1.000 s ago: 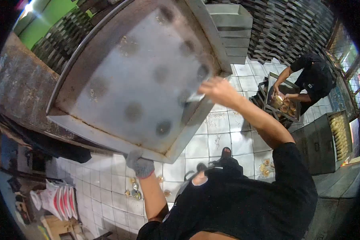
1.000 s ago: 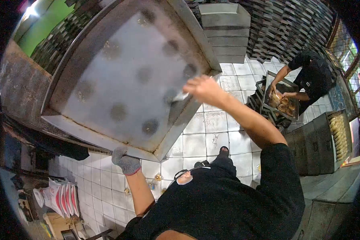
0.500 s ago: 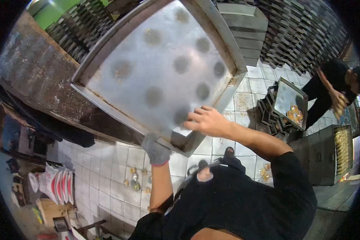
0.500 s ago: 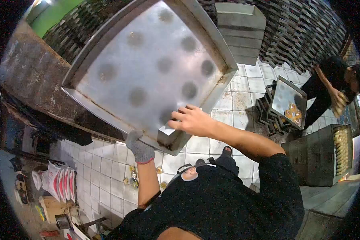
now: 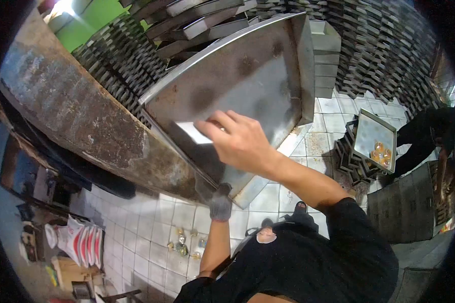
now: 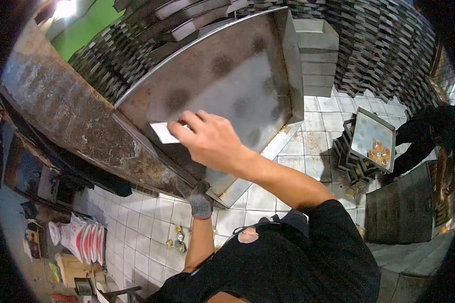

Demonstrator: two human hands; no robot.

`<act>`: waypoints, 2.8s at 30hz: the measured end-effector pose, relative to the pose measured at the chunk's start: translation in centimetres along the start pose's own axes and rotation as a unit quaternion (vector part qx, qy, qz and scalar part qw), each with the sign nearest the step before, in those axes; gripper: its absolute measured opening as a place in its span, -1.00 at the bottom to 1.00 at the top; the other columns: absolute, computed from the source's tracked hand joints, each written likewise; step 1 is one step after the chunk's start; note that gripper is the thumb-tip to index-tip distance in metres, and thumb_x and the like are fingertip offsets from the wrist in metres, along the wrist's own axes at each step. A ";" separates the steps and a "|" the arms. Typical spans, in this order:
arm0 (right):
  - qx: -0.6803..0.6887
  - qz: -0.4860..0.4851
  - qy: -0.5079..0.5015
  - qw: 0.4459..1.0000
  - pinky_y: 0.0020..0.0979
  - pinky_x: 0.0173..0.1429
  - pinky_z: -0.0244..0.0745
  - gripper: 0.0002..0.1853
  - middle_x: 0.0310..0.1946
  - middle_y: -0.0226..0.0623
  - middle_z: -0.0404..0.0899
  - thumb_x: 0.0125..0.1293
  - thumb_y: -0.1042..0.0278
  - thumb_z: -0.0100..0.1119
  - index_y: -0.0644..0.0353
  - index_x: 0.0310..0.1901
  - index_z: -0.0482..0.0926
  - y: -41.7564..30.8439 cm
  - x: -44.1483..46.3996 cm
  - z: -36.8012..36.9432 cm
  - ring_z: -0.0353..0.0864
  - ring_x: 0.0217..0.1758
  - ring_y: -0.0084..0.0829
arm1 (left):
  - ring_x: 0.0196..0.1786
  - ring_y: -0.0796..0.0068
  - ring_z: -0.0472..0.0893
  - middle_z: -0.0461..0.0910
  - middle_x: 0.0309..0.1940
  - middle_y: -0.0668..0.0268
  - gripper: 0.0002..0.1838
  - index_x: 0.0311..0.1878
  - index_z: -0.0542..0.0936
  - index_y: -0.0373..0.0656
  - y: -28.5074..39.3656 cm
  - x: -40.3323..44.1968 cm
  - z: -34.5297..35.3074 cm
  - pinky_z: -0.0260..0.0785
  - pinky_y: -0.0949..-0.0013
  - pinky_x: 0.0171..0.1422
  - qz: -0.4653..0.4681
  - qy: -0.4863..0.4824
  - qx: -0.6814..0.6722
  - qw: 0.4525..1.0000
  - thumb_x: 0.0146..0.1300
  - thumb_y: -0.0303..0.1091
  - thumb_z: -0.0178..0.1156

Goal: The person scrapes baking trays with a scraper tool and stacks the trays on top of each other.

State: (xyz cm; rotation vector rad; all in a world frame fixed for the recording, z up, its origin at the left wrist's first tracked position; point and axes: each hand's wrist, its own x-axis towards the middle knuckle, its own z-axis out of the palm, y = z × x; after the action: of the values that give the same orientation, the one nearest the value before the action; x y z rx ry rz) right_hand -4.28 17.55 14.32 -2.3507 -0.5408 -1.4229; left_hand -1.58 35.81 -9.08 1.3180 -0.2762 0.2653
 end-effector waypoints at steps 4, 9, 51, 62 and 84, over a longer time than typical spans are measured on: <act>-0.035 0.112 0.072 0.990 -0.25 -0.19 0.67 -0.69 -0.23 -0.24 0.61 0.17 0.50 0.24 0.12 -0.02 0.67 2.3 0.5 -1.9 0.69 -0.23 -0.22 | 0.10 0.36 0.58 0.56 0.17 0.23 -0.12 0.54 0.19 -0.27 -4.2 -0.5 -6.0 0.49 0.32 0.22 0.400 -0.236 0.468 0.752 0.14 -0.68 0.32; -0.008 0.142 0.137 0.980 -0.20 -0.26 0.64 -0.68 -0.21 -0.15 0.65 0.19 0.63 0.21 0.13 -0.02 0.70 8.2 -0.3 -3.5 0.68 -0.32 -0.11 | 0.08 0.36 0.57 0.50 0.25 0.26 -0.09 0.58 0.14 -0.23 5.3 -1.6 0.1 0.51 0.27 0.20 0.017 -0.050 0.006 0.999 0.18 -0.61 0.36; 0.088 0.227 -0.025 0.970 -0.26 0.06 0.64 -0.72 -0.08 -0.19 0.68 0.34 0.52 0.26 0.06 0.05 0.72 35.8 -6.7 -11.9 0.73 -0.02 -0.16 | 0.37 0.26 0.44 0.32 0.44 0.08 -0.10 0.56 0.17 -0.31 -1.7 9.1 8.6 0.44 0.11 0.45 0.188 0.020 0.008 0.982 0.10 -0.56 0.29; 0.316 0.269 0.281 0.865 -0.39 0.13 0.55 -0.74 -0.06 -0.22 0.79 0.42 0.34 0.35 0.32 0.03 0.73 42.6 0.4 -16.6 0.69 0.00 -0.49 | 0.09 0.35 0.53 0.50 0.06 0.16 -0.63 0.12 0.44 -0.30 -1.6 12.8 25.6 0.48 0.22 0.17 0.204 -0.150 0.008 0.967 0.32 -0.38 0.21; -0.222 -0.100 0.380 0.892 -0.08 0.04 0.69 -0.59 -0.14 -0.04 0.72 0.53 0.15 0.17 0.38 0.11 0.62 52.8 -1.3 -32.3 0.74 -0.16 -0.26 | -0.21 0.27 0.60 0.50 -0.25 0.23 -0.56 0.04 0.50 -0.21 23.0 24.0 47.1 0.60 0.24 -0.07 -0.047 -0.240 -0.319 0.916 0.17 -0.18 0.30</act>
State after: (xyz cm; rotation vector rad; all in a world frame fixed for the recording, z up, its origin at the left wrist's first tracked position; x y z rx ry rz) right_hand -3.95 -43.80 22.61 -1.7911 -0.2435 -2.5931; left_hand 10.70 -3.95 30.82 0.7220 -0.6527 -0.2304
